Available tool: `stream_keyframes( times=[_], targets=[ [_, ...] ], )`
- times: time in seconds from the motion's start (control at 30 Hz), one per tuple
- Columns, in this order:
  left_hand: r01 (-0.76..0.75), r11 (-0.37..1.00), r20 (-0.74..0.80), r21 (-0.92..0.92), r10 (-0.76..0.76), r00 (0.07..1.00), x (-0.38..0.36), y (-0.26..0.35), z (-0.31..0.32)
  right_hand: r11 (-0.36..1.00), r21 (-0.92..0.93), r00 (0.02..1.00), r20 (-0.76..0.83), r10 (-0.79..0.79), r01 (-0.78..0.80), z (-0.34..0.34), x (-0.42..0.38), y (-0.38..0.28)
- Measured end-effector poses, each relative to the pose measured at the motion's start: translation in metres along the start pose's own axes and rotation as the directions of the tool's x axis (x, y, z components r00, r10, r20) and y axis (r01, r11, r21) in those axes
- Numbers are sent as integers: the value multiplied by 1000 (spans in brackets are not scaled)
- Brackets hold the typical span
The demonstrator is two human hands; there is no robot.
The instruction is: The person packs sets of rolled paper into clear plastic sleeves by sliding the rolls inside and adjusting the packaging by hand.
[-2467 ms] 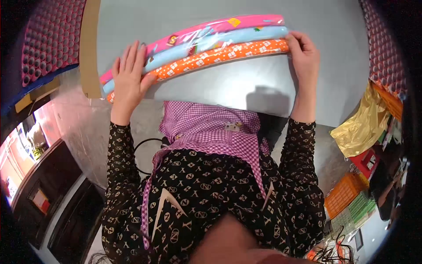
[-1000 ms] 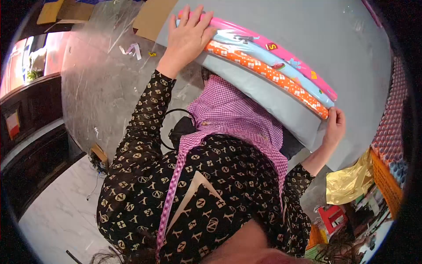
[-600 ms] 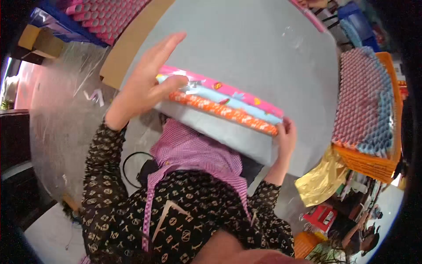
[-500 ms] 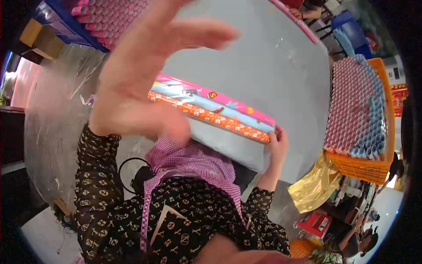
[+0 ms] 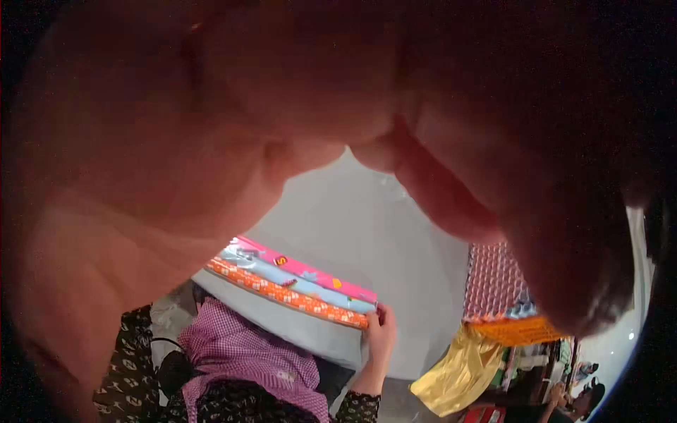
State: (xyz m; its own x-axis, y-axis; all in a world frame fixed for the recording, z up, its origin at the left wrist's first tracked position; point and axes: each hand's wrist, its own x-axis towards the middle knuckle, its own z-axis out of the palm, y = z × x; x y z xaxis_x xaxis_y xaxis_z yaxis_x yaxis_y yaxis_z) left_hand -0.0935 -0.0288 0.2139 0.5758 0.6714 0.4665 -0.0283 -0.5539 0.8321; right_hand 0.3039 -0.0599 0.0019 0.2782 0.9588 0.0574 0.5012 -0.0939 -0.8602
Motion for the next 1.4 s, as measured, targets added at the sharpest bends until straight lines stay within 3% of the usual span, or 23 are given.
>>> stream_keyframes(
  times=[0.03,0.13,0.2,0.27,0.4,0.47,0.6,0.67,0.7,0.77,0.87,0.93,1.07,1.13,1.2,1.27,1.33,1.4],
  targets=[
    [2,1000,1,5,-2,1000,-1,0,1,997,64,999,-7,41,-41,4,-7,-2],
    [10,1000,2,8,-10,1000,0,0,8,994,35,994,17,107,-107,-4,-14,-19],
    [-8,999,-2,34,8,1000,-1,2,11,981,47,982,49,184,-186,-12,-17,13],
    [-28,997,-3,77,28,1000,-5,5,12,997,11,997,6,82,-82,-16,-24,27],
    [-41,989,-10,145,43,999,-6,10,9,996,-83,1000,-15,19,-20,-21,-13,40],
    [-63,982,-20,178,67,998,-12,15,8,995,68,997,-7,77,-77,-20,-16,27],
    [-105,964,-140,246,143,980,-27,26,1,951,152,963,79,258,-268,-25,-16,19],
    [2,961,-314,278,89,945,-45,13,9,971,86,971,100,216,-225,-27,-14,23],
    [232,938,-487,257,-82,870,-55,2,23,969,108,973,102,210,-220,-26,-16,21],
    [544,721,-578,428,-244,779,-78,-42,32,970,87,971,100,218,-227,-26,-17,28],
    [533,647,-501,545,-258,826,-106,-106,59,964,97,964,130,233,-246,-27,-12,25],
    [394,443,-328,805,-220,919,-101,-125,82,967,83,965,122,231,-242,-27,-12,21],
    [313,419,-224,853,-248,942,-88,-138,106,974,31,967,133,218,-224,-28,-13,20],
    [265,288,-159,920,-345,925,-83,-139,111,977,20,973,100,208,-211,-29,-13,25],
    [243,285,-129,927,-367,921,-83,-143,109,979,86,976,136,172,-185,-30,-15,22],
    [250,253,-134,935,-400,906,-82,-142,109,970,48,966,112,232,-239,-32,-15,17],
    [226,271,-107,936,-393,913,-84,-147,108,944,197,958,167,234,-265,-34,-13,16],
    [212,215,-110,953,-405,907,-82,-145,107,941,220,963,140,230,-257,-40,-12,20]
  ],
)
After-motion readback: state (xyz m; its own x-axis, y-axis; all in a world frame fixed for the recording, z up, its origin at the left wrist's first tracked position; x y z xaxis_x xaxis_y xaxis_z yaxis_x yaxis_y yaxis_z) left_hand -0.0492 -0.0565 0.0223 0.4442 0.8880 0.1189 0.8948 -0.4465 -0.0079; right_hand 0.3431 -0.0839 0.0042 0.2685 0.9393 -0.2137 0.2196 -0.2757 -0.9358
